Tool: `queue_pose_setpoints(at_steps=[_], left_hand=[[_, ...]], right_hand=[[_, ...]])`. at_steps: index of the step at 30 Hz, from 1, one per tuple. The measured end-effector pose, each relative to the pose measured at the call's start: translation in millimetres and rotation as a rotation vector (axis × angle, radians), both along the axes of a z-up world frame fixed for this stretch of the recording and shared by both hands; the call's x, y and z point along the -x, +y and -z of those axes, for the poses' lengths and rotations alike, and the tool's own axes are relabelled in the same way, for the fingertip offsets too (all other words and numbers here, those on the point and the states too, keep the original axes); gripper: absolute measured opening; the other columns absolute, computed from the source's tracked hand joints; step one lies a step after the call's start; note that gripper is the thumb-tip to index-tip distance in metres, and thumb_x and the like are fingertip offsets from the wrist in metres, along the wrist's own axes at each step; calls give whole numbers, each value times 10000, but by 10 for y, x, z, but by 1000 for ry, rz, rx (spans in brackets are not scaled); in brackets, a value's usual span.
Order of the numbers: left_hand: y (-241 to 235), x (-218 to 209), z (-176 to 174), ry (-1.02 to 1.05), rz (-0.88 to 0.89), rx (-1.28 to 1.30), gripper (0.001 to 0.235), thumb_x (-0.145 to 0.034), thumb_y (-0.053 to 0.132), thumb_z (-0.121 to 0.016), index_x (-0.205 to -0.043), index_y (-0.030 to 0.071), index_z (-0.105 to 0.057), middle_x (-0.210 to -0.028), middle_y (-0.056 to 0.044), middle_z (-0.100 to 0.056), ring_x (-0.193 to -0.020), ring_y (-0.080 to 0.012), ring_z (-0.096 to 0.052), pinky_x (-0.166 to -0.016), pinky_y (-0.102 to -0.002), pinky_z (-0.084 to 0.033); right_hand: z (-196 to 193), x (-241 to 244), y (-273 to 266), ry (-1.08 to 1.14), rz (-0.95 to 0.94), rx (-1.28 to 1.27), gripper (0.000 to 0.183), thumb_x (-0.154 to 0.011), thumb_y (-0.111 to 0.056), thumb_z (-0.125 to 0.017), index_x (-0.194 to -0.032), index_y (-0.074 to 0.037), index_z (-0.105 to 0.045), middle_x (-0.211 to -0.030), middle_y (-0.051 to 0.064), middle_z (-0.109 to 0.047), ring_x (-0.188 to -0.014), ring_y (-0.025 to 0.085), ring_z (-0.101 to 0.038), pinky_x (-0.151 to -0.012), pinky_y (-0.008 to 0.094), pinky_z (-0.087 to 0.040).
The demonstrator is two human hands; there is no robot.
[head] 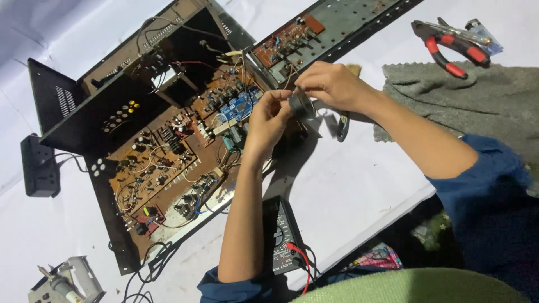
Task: The person uses a multimeter to test points on an exposed circuit board, then wraps a wire connection with electrical tape and secures it with a lighter. The person handles the multimeter, electrical tape, and a lighter while working on the circuit board.
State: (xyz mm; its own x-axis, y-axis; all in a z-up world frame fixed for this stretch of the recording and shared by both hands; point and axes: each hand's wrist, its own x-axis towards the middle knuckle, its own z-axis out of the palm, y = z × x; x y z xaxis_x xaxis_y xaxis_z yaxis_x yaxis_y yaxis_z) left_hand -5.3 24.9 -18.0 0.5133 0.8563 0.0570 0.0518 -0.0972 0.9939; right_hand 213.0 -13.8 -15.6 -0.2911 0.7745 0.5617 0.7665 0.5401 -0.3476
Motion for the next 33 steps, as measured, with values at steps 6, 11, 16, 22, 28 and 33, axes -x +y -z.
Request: queue_pose_setpoints(at_steps=[6,11,16,22,28,33], left_hand=[[14,57,-31,-27,-7,24,249,-887,32,-707,-1135,30,-710,-941,-144,-749,-766,-129,-642,-550,-188,-457],[-133,81,-237,-88,-9,64,309,-887,14,-709,-1195,4,-687,-986,-143,-757,-751,-82,-604,-534,-138,-395],[-94,24,-114,-56,-79,52,288,-878,134,-782,-1132,11,-721,-892,-86,-733,-718,-89,-639,-491,-138,-433],[-58,-5,-51,-45,-96,21,204,-900,126,-764,-1081,35,-753,-862,-99,-745,-685,-100,-639,-462,-152,-436],[-99,-44,-8,95,-120,-108,102,-883,114,-766,-979,98,-795,-824,-93,-758,-688,-148,-664,-541,-222,-497],[-121,-64,10,179,-151,-188,100,-865,128,-770,-960,141,-801,-818,-68,-768,-723,-165,-697,-600,-264,-522]], right_hand=[[-26,-6,-78,54,47,-19,76,-941,-38,-730,-972,-104,-751,-1025,10,-738,-1033,188,-682,-890,305,-550],[70,-41,-28,70,44,16,160,-957,-22,-678,-1015,-151,-755,-1024,-6,-728,-1038,184,-673,-884,307,-551],[55,-43,-35,48,38,21,201,-918,7,-674,-1047,-120,-762,-1037,30,-725,-1031,198,-671,-857,316,-562],[-156,38,-153,225,-36,178,151,-944,-80,-724,-1091,-78,-759,-1084,92,-721,-1025,238,-677,-877,327,-579],[-307,106,-294,463,-13,371,214,-989,-24,-558,-1106,-67,-731,-988,101,-646,-919,171,-651,-812,323,-595],[-356,138,-380,626,-78,547,277,-1050,-126,-528,-1249,-3,-676,-990,176,-685,-878,227,-685,-713,353,-619]])
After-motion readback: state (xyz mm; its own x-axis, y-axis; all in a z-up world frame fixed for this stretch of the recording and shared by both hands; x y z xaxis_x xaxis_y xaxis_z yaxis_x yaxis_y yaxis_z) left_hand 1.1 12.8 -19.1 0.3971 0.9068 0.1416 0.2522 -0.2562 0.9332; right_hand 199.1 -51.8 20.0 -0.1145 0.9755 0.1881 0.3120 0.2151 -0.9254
